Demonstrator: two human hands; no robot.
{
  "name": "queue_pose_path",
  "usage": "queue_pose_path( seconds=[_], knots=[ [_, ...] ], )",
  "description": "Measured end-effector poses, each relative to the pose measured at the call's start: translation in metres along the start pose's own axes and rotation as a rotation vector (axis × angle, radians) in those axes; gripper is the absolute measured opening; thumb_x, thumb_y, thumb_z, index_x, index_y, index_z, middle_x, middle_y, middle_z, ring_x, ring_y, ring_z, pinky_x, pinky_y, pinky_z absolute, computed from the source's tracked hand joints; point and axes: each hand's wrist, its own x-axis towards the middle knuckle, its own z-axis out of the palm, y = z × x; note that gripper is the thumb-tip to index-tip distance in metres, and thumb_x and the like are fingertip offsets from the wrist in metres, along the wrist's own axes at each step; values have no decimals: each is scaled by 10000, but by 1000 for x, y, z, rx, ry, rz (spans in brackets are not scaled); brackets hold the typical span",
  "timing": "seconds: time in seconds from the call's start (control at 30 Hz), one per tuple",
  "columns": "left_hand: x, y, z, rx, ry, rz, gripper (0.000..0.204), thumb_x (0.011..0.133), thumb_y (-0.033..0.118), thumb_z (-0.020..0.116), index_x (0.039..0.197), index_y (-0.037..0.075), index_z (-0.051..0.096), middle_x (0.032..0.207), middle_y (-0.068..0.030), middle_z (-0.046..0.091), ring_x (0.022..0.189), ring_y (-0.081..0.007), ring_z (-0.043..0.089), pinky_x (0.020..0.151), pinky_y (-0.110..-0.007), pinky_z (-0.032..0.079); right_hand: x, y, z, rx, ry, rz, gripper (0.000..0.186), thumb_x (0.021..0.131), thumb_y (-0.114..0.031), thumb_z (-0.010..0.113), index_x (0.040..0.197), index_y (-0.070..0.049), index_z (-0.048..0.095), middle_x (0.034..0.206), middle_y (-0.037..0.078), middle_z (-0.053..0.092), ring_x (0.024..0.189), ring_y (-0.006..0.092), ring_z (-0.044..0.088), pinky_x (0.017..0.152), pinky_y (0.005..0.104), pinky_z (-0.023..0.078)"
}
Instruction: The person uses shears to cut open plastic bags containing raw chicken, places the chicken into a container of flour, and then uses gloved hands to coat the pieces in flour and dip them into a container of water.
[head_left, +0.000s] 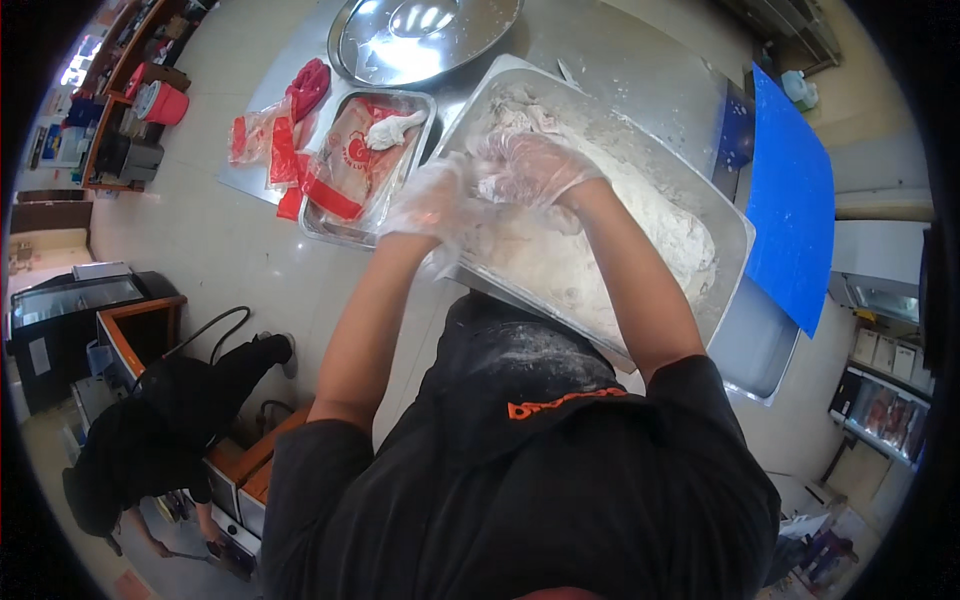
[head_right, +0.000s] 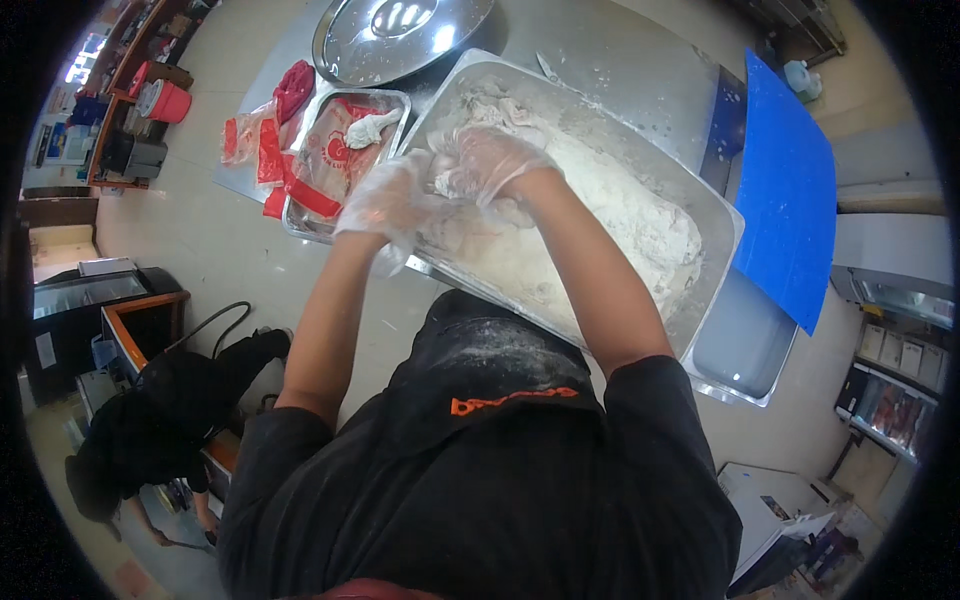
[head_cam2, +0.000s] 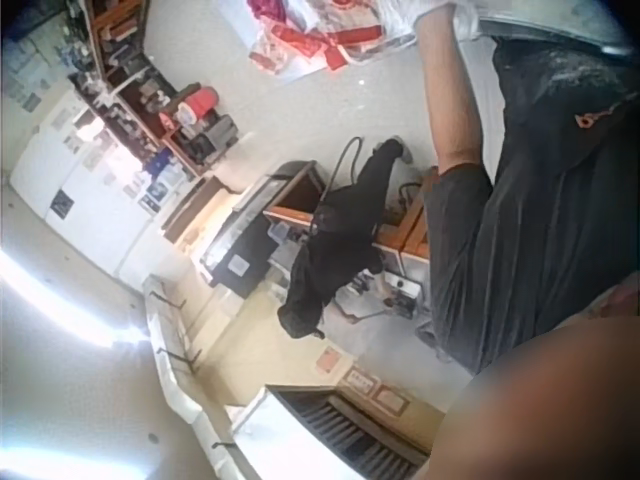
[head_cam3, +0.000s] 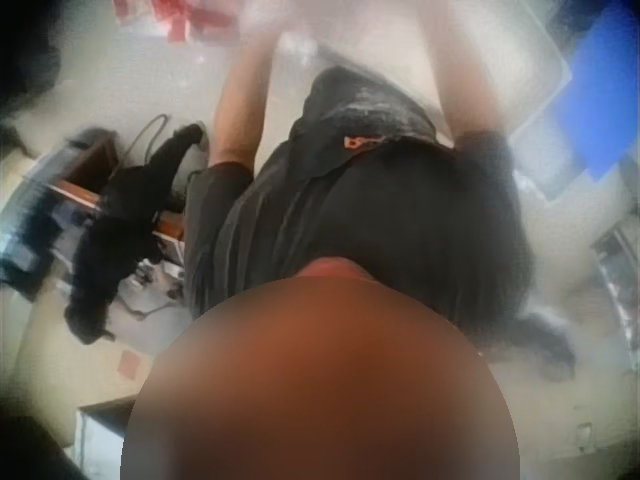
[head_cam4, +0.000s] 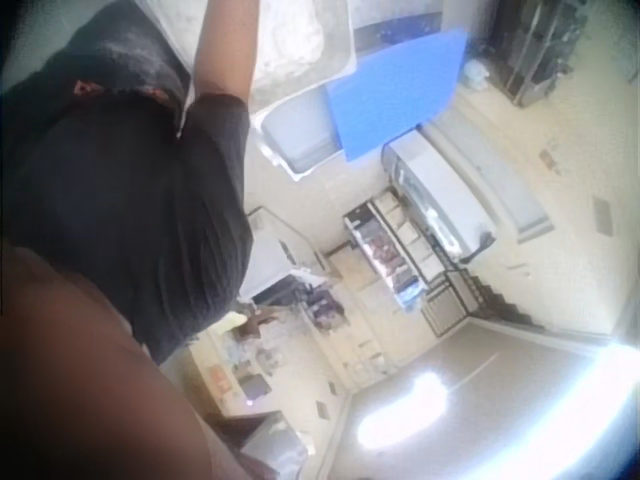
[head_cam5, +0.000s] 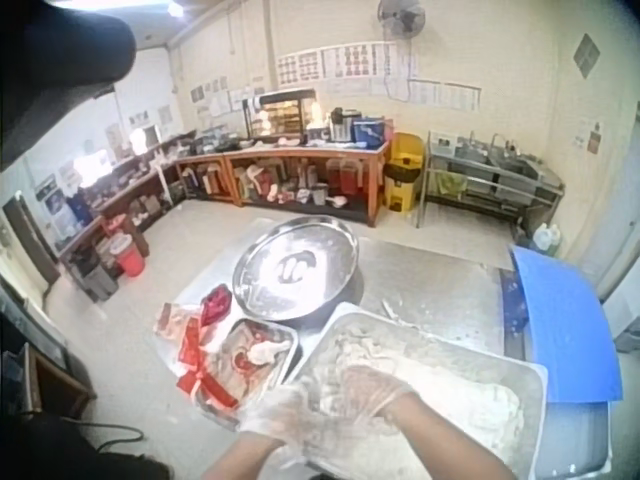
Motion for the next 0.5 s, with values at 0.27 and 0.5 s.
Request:
queue_pose_path(
  seconds=[0.27,0.5],
  knots=[
    [9,-13,30,-303,-8,6,636,760,390,746,1199,-41,583,1092,-192,664,995,-294,651,912,-376,486,-37,145,-45,-618,-186,466,593,736,-301,642,1276,-70,558,1228,187,600,1102,322,592,936,379,470],
    [44,85,140,257,-676,266,430,702,310,750,1041,50,707,1081,-181,669,1052,-301,623,902,-383,495,-81,296,23,-710,60,-110,554,727,-318,686,1189,-39,560,1004,161,647,954,283,621,850,366,494]
  ],
)
